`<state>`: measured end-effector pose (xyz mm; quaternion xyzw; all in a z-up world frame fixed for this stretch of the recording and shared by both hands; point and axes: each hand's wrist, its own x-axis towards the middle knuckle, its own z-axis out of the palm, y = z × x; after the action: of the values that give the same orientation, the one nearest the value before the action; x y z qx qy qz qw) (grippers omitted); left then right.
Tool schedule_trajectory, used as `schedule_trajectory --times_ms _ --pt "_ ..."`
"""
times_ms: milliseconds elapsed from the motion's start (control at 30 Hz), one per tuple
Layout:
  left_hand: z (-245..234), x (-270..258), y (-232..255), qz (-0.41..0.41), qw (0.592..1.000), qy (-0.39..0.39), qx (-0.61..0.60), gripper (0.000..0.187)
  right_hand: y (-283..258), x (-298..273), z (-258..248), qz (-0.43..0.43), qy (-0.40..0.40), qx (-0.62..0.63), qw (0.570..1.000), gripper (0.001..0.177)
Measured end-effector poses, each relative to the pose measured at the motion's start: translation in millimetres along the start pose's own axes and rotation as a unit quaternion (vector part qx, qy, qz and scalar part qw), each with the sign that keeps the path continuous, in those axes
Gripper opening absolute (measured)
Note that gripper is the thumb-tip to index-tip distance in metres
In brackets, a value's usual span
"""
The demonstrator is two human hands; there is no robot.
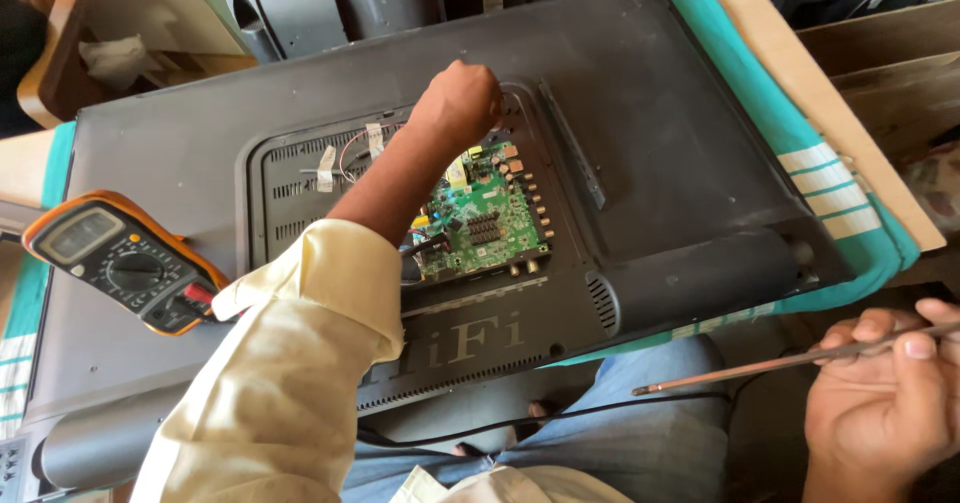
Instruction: The person uses a multimeter to test points on a green circuit board inside a HiFi device, then uses a red screwdriver to tighten screws on the board and its mounting bracket.
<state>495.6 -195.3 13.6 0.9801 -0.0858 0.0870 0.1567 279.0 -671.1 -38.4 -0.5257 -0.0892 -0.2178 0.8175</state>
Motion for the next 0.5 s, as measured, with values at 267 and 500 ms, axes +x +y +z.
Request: schedule_trajectory --times_ms 267,500 --pt "-58 -22 35 0.088 0.994 0.059 0.033 0.004 37 56 37 -0.020 -0.093 0.089 0.991 0.015" --pt "-148 -114 47 0.087 0.854 -0.003 -0.513 0.013 69 160 132 -0.050 -0.212 0.147 0.965 0.016"
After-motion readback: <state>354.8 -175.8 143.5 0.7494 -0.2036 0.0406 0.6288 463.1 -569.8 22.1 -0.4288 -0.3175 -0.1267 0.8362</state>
